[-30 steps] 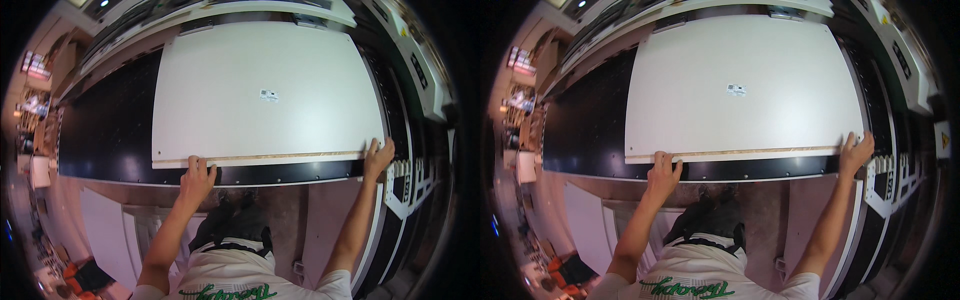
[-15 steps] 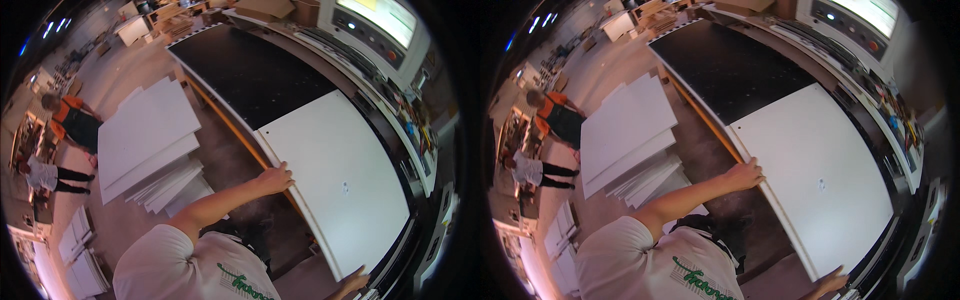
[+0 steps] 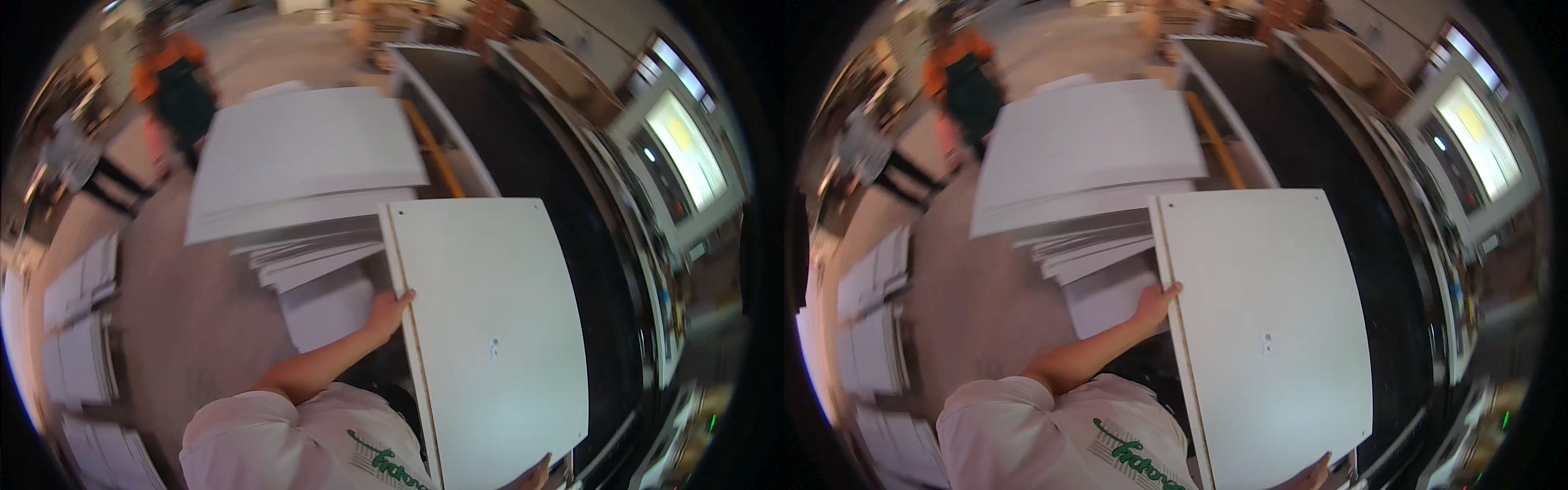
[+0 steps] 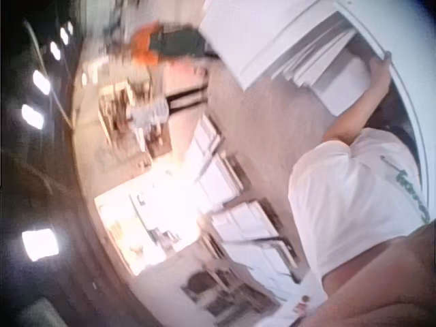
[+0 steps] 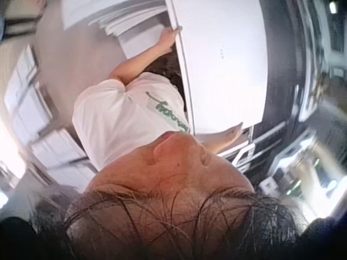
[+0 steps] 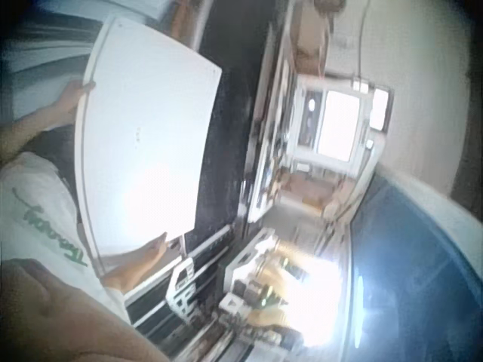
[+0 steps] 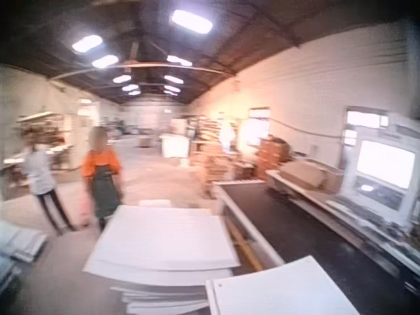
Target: The person repeatedly picks up white rectangular panels, places them on a machine bed, scans a label on each panel with a handheld scanner, then removes the panel and stacks it. The cycle repeats for multiple panels.
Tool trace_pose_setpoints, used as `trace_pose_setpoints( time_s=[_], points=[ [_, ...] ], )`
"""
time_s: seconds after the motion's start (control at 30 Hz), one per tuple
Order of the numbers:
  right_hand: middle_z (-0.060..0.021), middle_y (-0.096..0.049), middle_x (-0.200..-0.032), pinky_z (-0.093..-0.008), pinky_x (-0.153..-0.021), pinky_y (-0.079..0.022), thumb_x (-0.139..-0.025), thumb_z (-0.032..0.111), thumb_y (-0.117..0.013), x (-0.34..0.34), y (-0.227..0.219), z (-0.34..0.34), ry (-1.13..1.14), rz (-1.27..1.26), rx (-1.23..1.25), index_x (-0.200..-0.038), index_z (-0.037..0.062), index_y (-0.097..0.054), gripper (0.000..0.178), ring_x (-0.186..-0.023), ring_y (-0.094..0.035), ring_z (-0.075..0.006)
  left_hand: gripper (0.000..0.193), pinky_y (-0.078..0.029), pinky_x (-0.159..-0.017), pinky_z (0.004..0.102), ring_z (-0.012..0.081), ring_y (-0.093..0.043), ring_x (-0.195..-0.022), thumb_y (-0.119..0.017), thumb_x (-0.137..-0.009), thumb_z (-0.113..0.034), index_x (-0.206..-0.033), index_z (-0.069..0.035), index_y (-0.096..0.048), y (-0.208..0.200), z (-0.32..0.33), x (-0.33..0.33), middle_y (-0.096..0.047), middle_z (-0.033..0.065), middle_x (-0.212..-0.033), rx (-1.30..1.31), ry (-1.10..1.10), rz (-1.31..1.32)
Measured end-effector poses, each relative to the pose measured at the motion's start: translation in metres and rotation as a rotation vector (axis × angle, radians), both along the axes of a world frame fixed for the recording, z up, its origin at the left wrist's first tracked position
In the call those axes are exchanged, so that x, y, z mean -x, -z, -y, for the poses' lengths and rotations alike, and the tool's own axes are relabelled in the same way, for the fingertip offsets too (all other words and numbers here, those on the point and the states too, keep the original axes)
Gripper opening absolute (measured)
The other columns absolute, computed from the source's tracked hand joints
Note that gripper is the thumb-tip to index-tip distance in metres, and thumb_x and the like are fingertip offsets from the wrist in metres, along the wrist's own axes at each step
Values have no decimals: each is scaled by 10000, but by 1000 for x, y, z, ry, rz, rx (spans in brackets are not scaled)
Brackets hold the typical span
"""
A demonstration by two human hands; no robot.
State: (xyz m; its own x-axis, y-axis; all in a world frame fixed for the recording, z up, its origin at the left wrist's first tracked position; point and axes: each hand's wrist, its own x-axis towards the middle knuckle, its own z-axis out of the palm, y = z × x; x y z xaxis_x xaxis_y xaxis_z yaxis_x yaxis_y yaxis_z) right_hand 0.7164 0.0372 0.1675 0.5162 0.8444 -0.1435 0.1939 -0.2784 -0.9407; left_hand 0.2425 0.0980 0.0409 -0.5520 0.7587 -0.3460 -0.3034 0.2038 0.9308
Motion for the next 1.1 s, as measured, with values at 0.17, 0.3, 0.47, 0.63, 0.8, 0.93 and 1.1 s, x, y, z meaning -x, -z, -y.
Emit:
trace_pose_setpoints(
  time_s=[0.17,0.3,0.47,0.63,0.8,0.93,1.1],
  points=[
    [-219,-694,-998,-481,-792,-530,-838,519,-723,98,-32,-7,-472,-82,14,-1192,-38,-582,675,-887,-669,-371,453,-503,-631,325,137,-621,-698,-658,-963,-415,-992,36,-685,-18,171,14,-682,61,-802,-44,-360,12],
    [-215,-687,-998,-480,-801,-526,-840,500,-714,197,-43,24,-826,-141,47,-1177,-30,-590,640,-892,-661,-372,442,-451,-522,334,145,-575,-604,-652,-958,-433,-951,9,-679,-37,357,25,-648,50,-757,113,-569,140],
    [-210,-680,-999,-478,-812,-520,-844,477,-703,319,-63,102,-1183,-200,112,-1158,-20,-601,597,-899,-650,-372,517,-392,-461,344,170,-571,-573,-669,-915,-540,-889,-24,-668,-60,545,15,-634,70,-739,67,-1012,425],
    [-204,-672,-1000,-476,-823,-515,-847,454,-691,431,-65,228,-1439,-252,165,-1139,-10,-611,554,-906,-640,-373,563,-475,-535,348,195,-643,-688,-628,-936,-583,-982,-23,-668,-55,739,19,-664,70,-825,130,-1327,477],
    [-199,-664,-1001,-474,-834,-509,-850,431,-679,536,-68,384,-1579,-289,208,-1120,0,-622,512,-912,-630,-373,564,-527,-624,368,216,-651,-740,-650,-932,-565,-1073,-19,-640,-11,951,65,-671,80,-905,-283,-1521,428],
    [-194,-658,-1001,-473,-843,-505,-852,413,-670,624,-84,522,-1619,-315,234,-1104,8,-630,479,-918,-621,-374,572,-553,-796,416,226,-661,-924,-669,-945,-497,-1163,30,-626,46,1090,91,-679,119,-1050,-232,-1752,481],
    [-189,-650,-1002,-471,-854,-499,-855,390,-659,718,-116,657,-1583,-316,326,-1085,18,-641,438,-924,-611,-374,611,-544,-856,445,262,-646,-1028,-673,-949,-480,-1305,6,-572,117,1193,82,-664,137,-1161,-230,-1884,675]
  ],
)
